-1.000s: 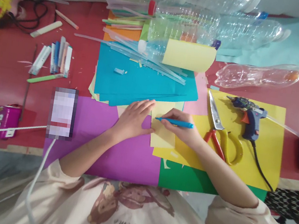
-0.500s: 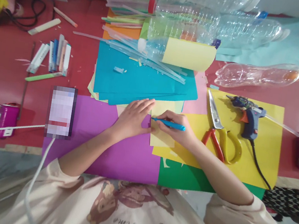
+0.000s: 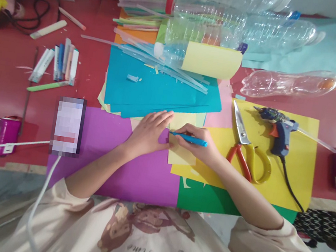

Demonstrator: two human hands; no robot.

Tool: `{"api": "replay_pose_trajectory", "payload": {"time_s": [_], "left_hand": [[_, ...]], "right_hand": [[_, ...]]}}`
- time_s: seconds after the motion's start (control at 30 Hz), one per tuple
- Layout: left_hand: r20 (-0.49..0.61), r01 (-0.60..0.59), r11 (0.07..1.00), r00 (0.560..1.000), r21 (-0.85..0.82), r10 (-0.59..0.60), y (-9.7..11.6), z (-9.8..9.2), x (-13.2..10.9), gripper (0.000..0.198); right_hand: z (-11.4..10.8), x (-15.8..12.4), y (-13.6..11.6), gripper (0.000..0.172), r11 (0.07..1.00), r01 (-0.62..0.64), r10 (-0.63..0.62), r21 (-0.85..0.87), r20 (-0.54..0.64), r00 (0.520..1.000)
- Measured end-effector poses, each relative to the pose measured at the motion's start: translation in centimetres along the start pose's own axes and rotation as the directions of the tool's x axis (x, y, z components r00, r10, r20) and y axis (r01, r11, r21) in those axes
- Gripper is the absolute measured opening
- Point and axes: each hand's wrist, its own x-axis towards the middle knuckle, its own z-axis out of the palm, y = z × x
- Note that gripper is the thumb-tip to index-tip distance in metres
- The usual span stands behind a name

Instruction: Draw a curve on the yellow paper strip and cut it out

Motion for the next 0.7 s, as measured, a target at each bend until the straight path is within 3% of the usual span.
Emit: {"api": "replay_pose_trajectory", "payload": {"time_s": [0.1, 0.27, 0.53, 0.7], "left_hand": [[0.01, 0.004, 1.0, 1.0, 0.007, -0.004, 0.05, -0.09, 0.0, 0.074], [-0.015, 0.006, 1.0, 1.0, 0.005, -0.006, -0.09, 0.07, -0.04, 0.076], [-0.028, -0.017, 1.0, 0.999, -0.001, 0.017, -0.17, 0.17, -0.05, 0.072], [0.012, 0.024, 1.0, 1.0, 0.02, -0.024, 0.14, -0.1, 0.06, 0.078]], "right_hand": [[0.13, 0.01, -0.06, 0.012, 1.0, 0.015, -0.015, -0.003, -0.003, 1.0], [-0.07, 0.13, 0.05, 0.013, 1.0, -0.003, 0.001, -0.022, -0.126, 0.992], [0.04, 0.1, -0.1, 0.012, 0.996, 0.038, -0.04, -0.078, -0.02, 0.999], [-0.02, 0.21, 0.1, 0.013, 0.997, 0.032, -0.041, -0.076, -0.113, 0.993]]}}
